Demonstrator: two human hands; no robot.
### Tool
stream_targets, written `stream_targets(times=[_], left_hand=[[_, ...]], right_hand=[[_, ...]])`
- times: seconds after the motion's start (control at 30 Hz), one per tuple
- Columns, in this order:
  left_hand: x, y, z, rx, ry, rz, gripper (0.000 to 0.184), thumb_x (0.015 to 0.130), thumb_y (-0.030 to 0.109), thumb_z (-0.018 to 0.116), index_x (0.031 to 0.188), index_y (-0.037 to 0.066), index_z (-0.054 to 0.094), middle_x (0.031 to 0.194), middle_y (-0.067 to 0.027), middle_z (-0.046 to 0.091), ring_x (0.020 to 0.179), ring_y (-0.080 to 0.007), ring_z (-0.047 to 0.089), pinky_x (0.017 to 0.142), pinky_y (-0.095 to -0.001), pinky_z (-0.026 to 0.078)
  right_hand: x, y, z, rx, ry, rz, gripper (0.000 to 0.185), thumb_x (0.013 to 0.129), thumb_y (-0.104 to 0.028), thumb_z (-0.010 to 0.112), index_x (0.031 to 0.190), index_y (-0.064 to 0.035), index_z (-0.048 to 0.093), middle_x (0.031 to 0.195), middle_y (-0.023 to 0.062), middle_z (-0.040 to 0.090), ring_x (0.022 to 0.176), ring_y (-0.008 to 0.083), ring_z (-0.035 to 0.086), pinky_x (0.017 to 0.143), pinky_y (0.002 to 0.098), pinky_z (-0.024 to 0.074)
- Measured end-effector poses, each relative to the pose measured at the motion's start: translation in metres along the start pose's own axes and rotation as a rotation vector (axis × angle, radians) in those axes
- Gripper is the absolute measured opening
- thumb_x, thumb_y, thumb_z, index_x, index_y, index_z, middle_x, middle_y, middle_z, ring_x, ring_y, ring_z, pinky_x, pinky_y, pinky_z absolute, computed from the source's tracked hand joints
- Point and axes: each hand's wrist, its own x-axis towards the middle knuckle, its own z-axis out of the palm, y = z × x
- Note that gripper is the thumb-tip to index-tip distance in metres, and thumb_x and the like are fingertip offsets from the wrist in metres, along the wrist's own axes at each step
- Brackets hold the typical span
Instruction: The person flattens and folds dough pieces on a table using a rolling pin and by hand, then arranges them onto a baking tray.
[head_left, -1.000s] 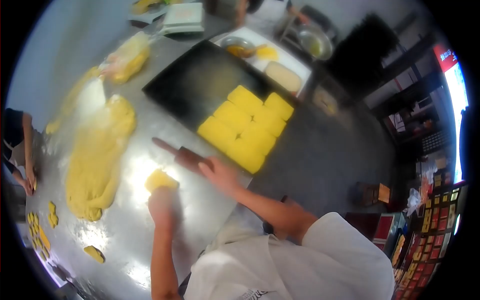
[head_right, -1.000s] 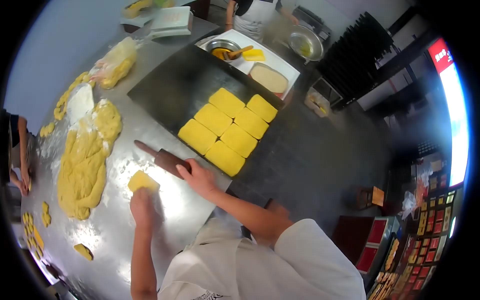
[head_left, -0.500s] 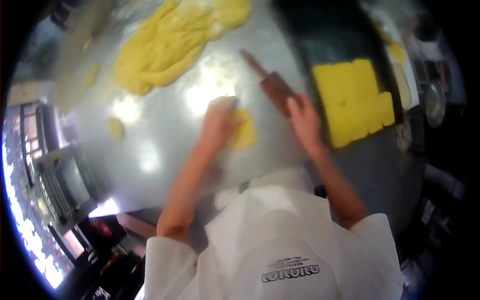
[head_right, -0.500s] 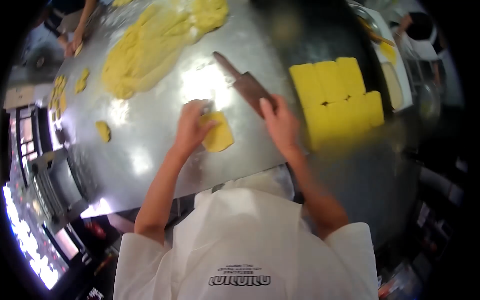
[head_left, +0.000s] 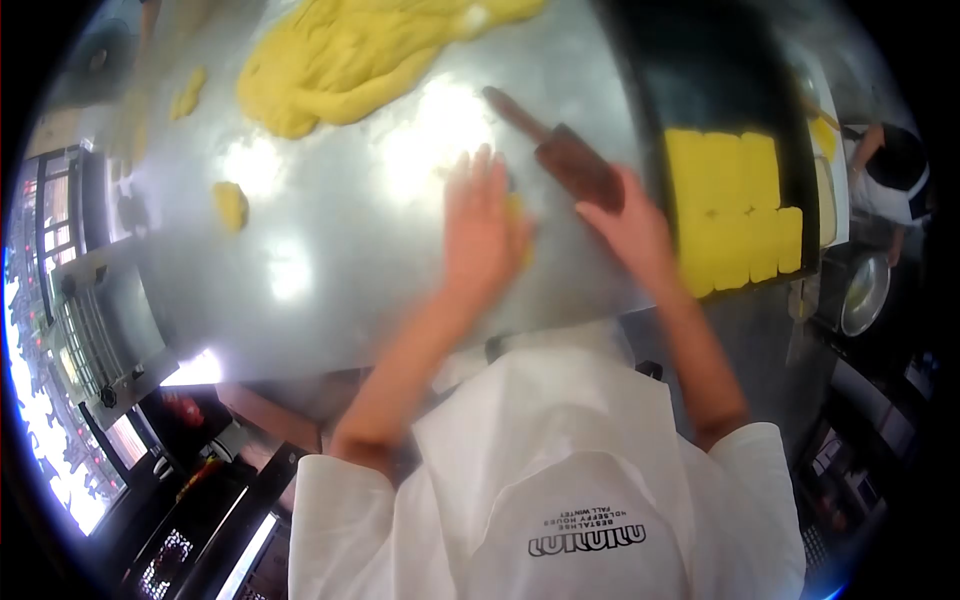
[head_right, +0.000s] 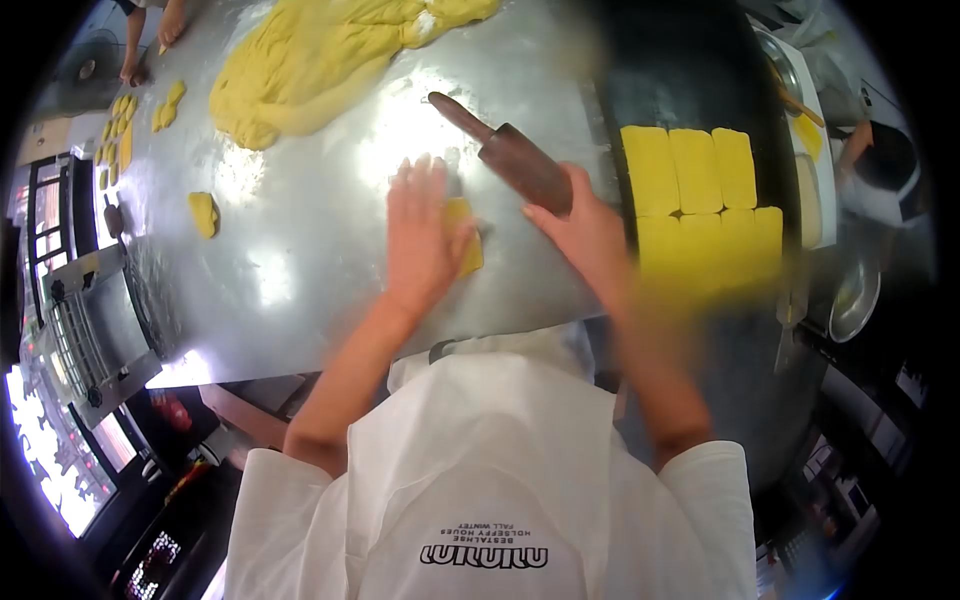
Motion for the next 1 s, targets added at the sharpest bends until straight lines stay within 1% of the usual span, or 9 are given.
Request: stream_targets(times=[0.17,0.27,0.47,0.57,0.6,0.67,0.73,0.8,1.0], left_hand=[[-0.016,0.007,0.038,0.048,-0.105,-0.043,0.101,0.094,0.059,0.065,0.158,-0.009,0.028,0.167,-0.0275,0.029,0.153,-0.048,0.027,0.124,-0.0588,0.024],[-0.02,0.001,0.038,0.045,-0.094,-0.041,0.103,0.093,0.062,0.064,0.157,-0.01,0.028,0.166,-0.0284,0.029,0.153,-0.0471,0.027,0.123,-0.0589,0.024],[-0.038,-0.024,0.017,-0.254,0.061,-0.071,0.081,0.098,0.032,0.07,0.16,-0.003,0.032,0.165,-0.0257,0.034,0.152,-0.0462,0.032,0.126,-0.0532,0.024],[-0.06,-0.049,-0.026,-0.287,0.319,-0.23,0.066,0.101,0.015,0.063,0.159,-0.001,0.036,0.163,-0.0218,0.039,0.151,-0.0385,0.037,0.125,-0.047,0.027],[-0.062,-0.051,-0.039,-0.29,0.52,-0.301,0.039,0.102,0.013,0.061,0.138,-0.002,0.06,0.144,-0.022,0.058,0.138,-0.0405,0.05,0.116,-0.0486,0.037],[-0.085,-0.087,-0.049,-0.1,0.3,-0.305,0.02,0.103,0.015,0.059,0.112,0.0,0.068,0.119,-0.0196,0.067,0.117,-0.0408,0.06,0.101,-0.0498,0.045],[-0.091,-0.098,-0.032,0.055,0.139,-0.333,0.027,0.105,0.019,0.056,0.091,0.002,0.071,0.097,-0.0176,0.071,0.097,-0.0416,0.064,0.086,-0.0515,0.049],[-0.069,-0.092,-0.008,0.184,0.056,-0.393,0.042,0.107,0.027,0.051,0.076,0.004,0.067,0.078,-0.0161,0.068,0.078,-0.043,0.064,0.072,-0.0538,0.048],[0.011,-0.12,-0.025,0.268,-0.184,-0.431,0.064,0.11,0.047,0.035,0.078,0.003,0.07,0.08,-0.0212,0.071,0.079,-0.0456,0.067,0.072,-0.0552,0.05]], right_hand=[[0.007,0.001,-0.001,-0.058,-0.018,-0.013,0.071,0.091,-0.04,0.08,0.148,-0.0153,0.045,0.111,0.0235,0.074,0.103,0.0435,0.072,0.086,0.0467,0.0567],[0.007,0.005,0.015,-0.099,0.044,-0.08,0.073,0.09,-0.043,0.081,0.148,-0.0158,0.045,0.113,0.0237,0.074,0.104,0.0439,0.071,0.086,0.0466,0.0569],[0.016,-0.014,0.039,-0.073,0.063,-0.163,0.075,0.088,-0.045,0.081,0.149,-0.018,0.048,0.117,0.0211,0.074,0.103,0.0429,0.072,0.087,0.0459,0.0574],[0.011,-0.019,0.028,-0.105,-0.084,-0.359,0.075,0.088,-0.051,0.078,0.15,-0.0198,0.049,0.114,0.0172,0.075,0.1,0.042,0.072,0.085,0.0468,0.0574],[0.008,-0.023,0.023,-0.125,-0.15,-0.45,0.075,0.089,-0.053,0.077,0.151,-0.0205,0.05,0.113,0.0158,0.076,0.098,0.0417,0.073,0.084,0.0473,0.0574],[-0.001,-0.043,0.018,-0.28,-0.414,-0.506,0.076,0.09,-0.055,0.075,0.153,-0.0212,0.05,0.122,0.016,0.074,0.106,0.0394,0.072,0.093,0.0463,0.0556],[0.001,-0.053,0.025,-0.305,-0.623,-0.437,0.074,0.091,-0.061,0.068,0.152,-0.0207,0.052,0.119,0.0147,0.075,0.104,0.0393,0.072,0.092,0.0478,0.0549],[0.023,-0.043,0.032,-0.308,-0.439,-0.452,0.061,0.094,-0.06,0.064,0.137,-0.0185,0.057,0.104,0.0145,0.076,0.093,0.0395,0.072,0.08,0.0489,0.0554],[0.11,-0.054,0.064,-0.118,-0.205,-0.47,0.045,0.102,-0.054,0.052,0.103,-0.0117,0.068,0.089,0.0139,0.075,0.085,0.0394,0.071,0.075,0.0502,0.0534]])
